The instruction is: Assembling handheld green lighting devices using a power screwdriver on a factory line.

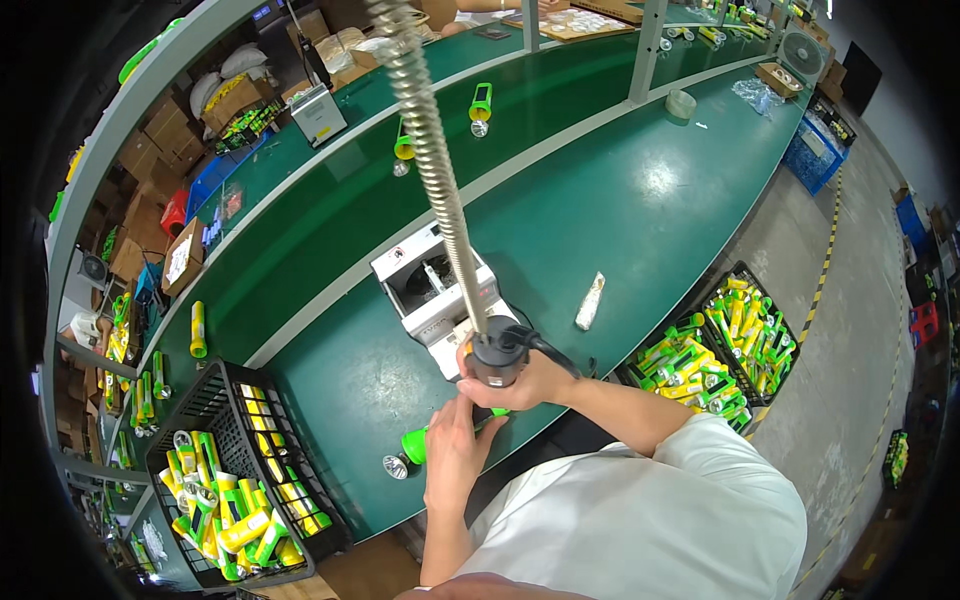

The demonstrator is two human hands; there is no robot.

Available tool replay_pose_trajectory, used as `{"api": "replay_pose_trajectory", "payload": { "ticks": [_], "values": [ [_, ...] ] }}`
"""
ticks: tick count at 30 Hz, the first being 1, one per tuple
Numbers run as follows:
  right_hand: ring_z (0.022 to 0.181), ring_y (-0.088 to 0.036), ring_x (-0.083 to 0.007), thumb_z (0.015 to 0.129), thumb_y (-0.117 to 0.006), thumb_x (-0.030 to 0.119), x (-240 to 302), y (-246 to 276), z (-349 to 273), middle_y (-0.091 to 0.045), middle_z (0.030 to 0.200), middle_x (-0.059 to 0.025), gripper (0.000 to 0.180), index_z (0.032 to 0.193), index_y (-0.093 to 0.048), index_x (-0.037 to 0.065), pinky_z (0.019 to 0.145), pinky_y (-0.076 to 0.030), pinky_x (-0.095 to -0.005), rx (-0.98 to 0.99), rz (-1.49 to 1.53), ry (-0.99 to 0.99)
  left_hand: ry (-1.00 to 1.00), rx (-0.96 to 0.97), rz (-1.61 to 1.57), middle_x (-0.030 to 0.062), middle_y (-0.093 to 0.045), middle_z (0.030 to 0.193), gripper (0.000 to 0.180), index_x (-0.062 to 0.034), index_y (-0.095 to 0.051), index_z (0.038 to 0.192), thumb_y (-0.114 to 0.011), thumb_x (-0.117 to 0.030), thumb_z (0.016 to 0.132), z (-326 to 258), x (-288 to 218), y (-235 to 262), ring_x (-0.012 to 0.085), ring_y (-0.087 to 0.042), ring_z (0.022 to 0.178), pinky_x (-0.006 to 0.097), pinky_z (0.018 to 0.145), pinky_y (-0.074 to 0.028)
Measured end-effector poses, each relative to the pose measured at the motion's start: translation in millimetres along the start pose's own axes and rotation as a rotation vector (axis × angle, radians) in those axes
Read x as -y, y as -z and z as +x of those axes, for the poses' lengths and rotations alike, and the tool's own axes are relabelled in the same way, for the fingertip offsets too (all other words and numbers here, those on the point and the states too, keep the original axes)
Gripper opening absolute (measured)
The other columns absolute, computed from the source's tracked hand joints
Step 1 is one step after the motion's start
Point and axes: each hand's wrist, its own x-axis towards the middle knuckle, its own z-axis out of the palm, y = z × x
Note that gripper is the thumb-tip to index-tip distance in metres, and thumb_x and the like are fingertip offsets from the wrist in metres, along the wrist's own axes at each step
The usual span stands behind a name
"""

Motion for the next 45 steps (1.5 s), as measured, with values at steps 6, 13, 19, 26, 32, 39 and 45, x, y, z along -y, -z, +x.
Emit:
{"api": "replay_pose_trajectory", "payload": {
  "ticks": [6, 13, 19, 26, 32, 39, 45],
  "values": [
    [0.065, -0.064, -0.0123, 0.078, -0.077, 0.006, 2, 9, -7, -0.07, 0.078, -0.004, 0.019, 0.092, -0.064, 0.007, 0.063, -0.053, -0.0279, 0.014, -0.307, 0.29, -0.115, 0.034, 0.036, 0.014, -0.069, 0.098, 0.067, -0.0002, -0.052, 0.142, -0.079, -0.025, 0.085, 4, 8, -12, 0.0309, -0.066, 0.094, 0.043, 0.082, -0.051],
    [0.057, -0.06, -0.0159, 0.088, -0.071, 0.005, -5, 17, -7, -0.057, 0.066, -0.0067, 0.023, 0.102, -0.053, 0.003, 0.052, -0.05, -0.0319, 0.01, 0.035, 0.279, -0.049, 0.066, 0.051, 0.0135, -0.068, 0.098, 0.05, -0.0029, -0.061, 0.126, -0.081, -0.021, 0.083, 6, 6, -11, 0.0324, -0.066, 0.091, 0.044, 0.078, -0.053],
    [0.051, -0.051, -0.013, 0.094, -0.056, 0.001, 32, 26, 23, -0.052, 0.066, -0.0064, 0.023, 0.113, -0.042, 0.002, 0.05, -0.048, -0.0313, -0.175, 0.265, 0.545, -0.095, -0.017, 0.075, 0.0138, -0.071, 0.098, 0.047, -0.0021, -0.064, 0.121, -0.083, -0.017, 0.081, 15, 1, -16, 0.0323, -0.068, 0.092, 0.043, 0.079, -0.054],
    [0.054, -0.054, -0.0124, 0.092, -0.058, 0.0, 16, 26, 35, -0.056, 0.068, -0.0066, 0.028, 0.115, -0.043, 0.0, 0.052, -0.05, -0.0298, -0.198, 0.118, 0.534, -0.088, -0.042, 0.078, 0.0132, -0.07, 0.102, 0.047, -0.0006, -0.064, 0.121, -0.083, -0.018, 0.081, 21, 6, -23, 0.0321, -0.068, 0.093, 0.043, 0.08, -0.055],
    [0.061, -0.058, -0.0063, 0.086, -0.07, -0.003, 26, 18, 40, -0.062, 0.076, -0.002, 0.026, 0.108, -0.058, 0.002, 0.057, -0.048, -0.0245, -0.263, -0.023, 0.318, -0.075, -0.032, 0.048, 0.0142, -0.069, 0.105, 0.043, -0.0003, -0.065, 0.118, -0.082, -0.015, 0.081, 20, -8, -21, 0.0334, -0.067, 0.097, 0.045, 0.083, -0.056],
    [0.052, -0.053, -0.0042, 0.083, -0.072, 0.0, 51, 11, 88, -0.062, 0.07, 0.001, 0.015, 0.096, -0.065, 0.002, 0.046, -0.042, -0.0242, -0.127, 0.084, -0.075, -0.128, -0.026, 0.032, 0.0136, -0.067, 0.111, 0.042, 0.0007, -0.065, 0.119, -0.08, -0.017, 0.083, 17, -3, -30, 0.0308, -0.065, 0.1, 0.041, 0.087, -0.055],
    [0.052, -0.055, -0.0058, 0.083, -0.077, 0.008, 48, 8, 76, -0.064, 0.07, -0.0011, 0.017, 0.096, -0.068, 0.004, 0.047, -0.043, -0.0245, -0.115, 0.103, -0.057, -0.079, -0.053, 0.028, 0.0163, -0.07, 0.109, 0.036, 0.0, -0.067, 0.112, -0.081, -0.011, 0.08, 17, 4, -23, 0.0365, -0.066, 0.097, 0.046, 0.085, -0.055]
  ]
}}
